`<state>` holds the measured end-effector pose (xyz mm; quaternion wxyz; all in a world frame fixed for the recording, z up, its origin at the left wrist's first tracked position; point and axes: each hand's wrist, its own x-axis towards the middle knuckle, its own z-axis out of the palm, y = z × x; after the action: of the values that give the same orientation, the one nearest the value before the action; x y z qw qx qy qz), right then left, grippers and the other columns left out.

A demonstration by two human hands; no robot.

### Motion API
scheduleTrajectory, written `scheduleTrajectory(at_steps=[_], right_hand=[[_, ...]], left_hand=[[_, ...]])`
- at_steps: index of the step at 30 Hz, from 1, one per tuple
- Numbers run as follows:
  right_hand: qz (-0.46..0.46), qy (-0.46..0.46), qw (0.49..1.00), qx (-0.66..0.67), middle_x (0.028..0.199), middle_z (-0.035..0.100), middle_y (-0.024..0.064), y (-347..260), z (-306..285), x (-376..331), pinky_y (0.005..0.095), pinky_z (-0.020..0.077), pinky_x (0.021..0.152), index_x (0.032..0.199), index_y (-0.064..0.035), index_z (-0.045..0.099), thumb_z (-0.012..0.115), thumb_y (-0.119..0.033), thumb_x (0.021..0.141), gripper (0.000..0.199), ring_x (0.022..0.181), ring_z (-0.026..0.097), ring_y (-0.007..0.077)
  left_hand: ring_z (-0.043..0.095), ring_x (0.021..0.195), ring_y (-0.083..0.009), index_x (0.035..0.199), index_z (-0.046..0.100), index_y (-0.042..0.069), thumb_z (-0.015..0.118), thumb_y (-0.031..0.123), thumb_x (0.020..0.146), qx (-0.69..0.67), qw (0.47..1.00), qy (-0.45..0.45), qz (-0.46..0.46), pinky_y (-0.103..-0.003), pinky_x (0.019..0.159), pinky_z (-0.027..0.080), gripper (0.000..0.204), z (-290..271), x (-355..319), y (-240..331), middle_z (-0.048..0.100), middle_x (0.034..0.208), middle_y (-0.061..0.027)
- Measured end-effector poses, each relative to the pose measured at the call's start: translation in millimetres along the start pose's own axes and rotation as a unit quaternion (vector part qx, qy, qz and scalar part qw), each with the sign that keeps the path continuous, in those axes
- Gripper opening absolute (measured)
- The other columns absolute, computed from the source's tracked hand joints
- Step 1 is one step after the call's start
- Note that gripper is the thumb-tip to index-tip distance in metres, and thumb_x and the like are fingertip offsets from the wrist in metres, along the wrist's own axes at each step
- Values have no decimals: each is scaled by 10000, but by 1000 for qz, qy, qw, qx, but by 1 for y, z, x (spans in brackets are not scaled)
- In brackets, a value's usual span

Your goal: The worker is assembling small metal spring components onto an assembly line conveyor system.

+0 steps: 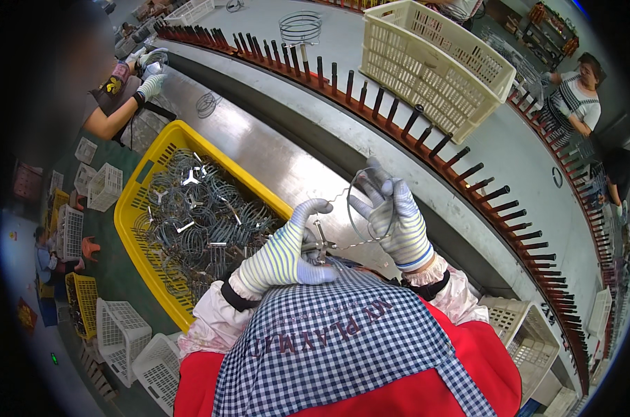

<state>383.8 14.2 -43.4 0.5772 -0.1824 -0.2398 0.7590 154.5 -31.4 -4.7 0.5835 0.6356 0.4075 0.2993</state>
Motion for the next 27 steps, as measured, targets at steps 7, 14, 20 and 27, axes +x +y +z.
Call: scheduleTrajectory(at_steps=[7, 14, 20, 27], right_hand=[[5, -66, 995, -73, 1546, 310, 159, -4, 8, -4, 518, 250, 1142, 941, -124, 592, 554, -468, 957, 347, 1432, 274, 301], [44, -157, 977, -137, 1593, 171, 202, -14, 0, -12, 502, 210, 1170, 986, -104, 615, 568, -514, 930, 417, 1475, 153, 347], [52, -158, 982, -89, 1586, 187, 207, -14, 5, -13, 508, 237, 1164, 971, -106, 636, 612, -491, 910, 391, 1461, 200, 355], [31, -284, 793, -538, 1563, 296, 180, -25, 15, -13, 312, 501, 900, 1139, -48, 706, 809, -270, 780, 435, 1054, 661, 158]], left_hand=[[597, 1066, -194, 1486, 285, 42, 795, 165, 748, -14, 999, -31, -29, -312, 921, 505, 905, -5, 2, 23, 520, 1217, -109], [544, 849, -99, 1494, 298, 30, 683, 186, 816, -116, 990, 5, -84, -228, 756, 473, 795, -2, -2, 5, 518, 1134, -63], [530, 806, -85, 1484, 305, 5, 698, 222, 811, -113, 988, -5, -106, -208, 726, 455, 809, -7, 2, 9, 503, 1057, -38], [562, 855, -104, 1466, 322, -11, 765, 251, 798, -76, 992, 43, -89, -231, 751, 479, 843, -1, 4, -4, 530, 1013, -55]])
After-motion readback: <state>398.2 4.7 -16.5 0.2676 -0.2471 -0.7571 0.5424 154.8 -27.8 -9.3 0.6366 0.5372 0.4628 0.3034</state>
